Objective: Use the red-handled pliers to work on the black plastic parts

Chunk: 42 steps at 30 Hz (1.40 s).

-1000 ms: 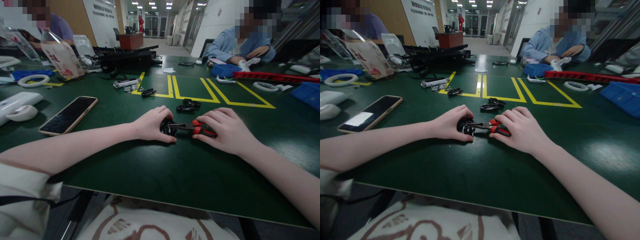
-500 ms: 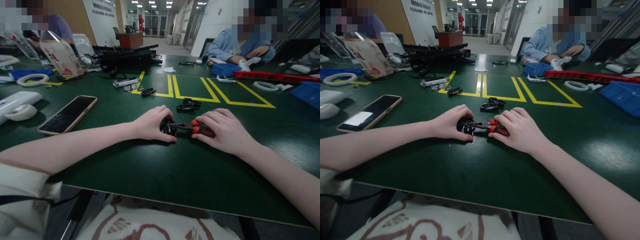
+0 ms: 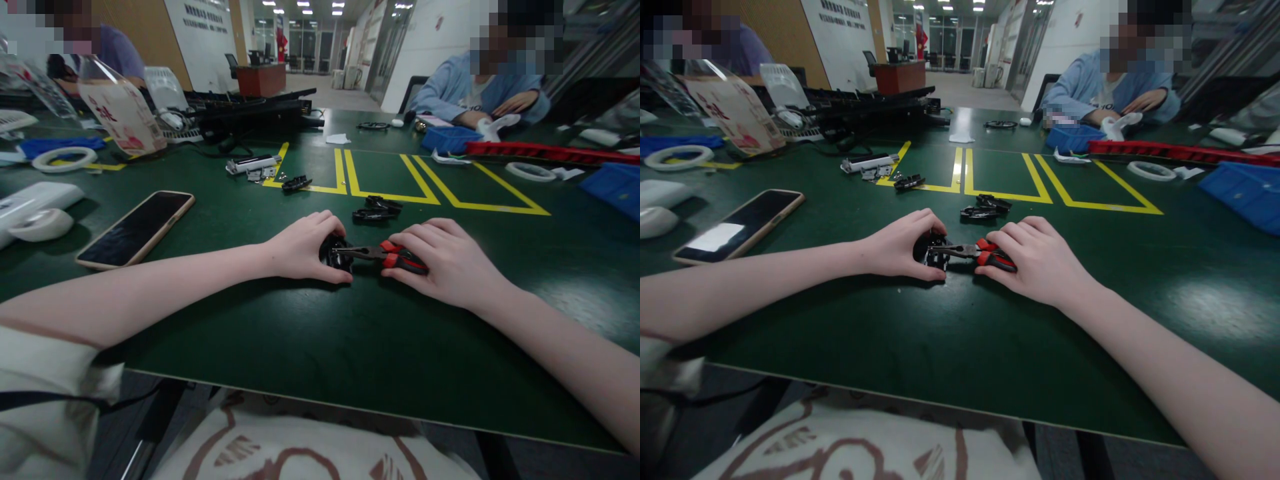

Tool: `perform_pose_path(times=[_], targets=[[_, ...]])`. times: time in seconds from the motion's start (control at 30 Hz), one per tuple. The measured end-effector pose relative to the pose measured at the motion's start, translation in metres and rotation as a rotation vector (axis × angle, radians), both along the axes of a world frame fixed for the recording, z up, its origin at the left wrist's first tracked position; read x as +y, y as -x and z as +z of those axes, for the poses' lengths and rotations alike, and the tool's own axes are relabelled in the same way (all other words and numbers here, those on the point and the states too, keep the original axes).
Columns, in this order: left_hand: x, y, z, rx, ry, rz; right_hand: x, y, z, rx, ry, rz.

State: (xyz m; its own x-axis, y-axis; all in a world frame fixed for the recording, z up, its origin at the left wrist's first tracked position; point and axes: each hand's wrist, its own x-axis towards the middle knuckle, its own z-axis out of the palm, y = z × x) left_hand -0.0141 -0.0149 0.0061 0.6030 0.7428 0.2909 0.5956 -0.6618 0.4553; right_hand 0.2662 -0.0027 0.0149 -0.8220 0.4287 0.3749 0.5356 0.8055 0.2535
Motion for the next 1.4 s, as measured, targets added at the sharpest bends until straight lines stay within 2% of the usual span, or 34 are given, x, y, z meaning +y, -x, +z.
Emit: perform_pose_path(times=[0.4, 0.7, 0.87, 1.2, 1.4], targets=[[0.0008, -0.0005, 0.0020, 0.019, 0.004, 0.005, 0.0013, -0.0007, 0.0007, -0.010, -0.094, 0.046], [0.0017, 0.0016, 0.0043, 0.002, 0.011, -0.021, -0.0052, 0.0011, 0.0036, -0.063, -0.243, 0.002], [0.0012, 0.0017, 0.0035, 0.002, 0.011, -0.022, -0.0047, 0.0011, 0.0028, -0.057, -0.187, -0.015], [0.0022, 0.0028, 0.0006, -0.025, 0.014, -0.012, -0.0032, 0.0014, -0.0046, 0.005, 0.038, -0.070], [0.0021, 0.0030, 0.0021, -0.004, 0.018, -0.011, -0.0028, 0.0011, -0.0021, -0.012, 0.019, -0.066]])
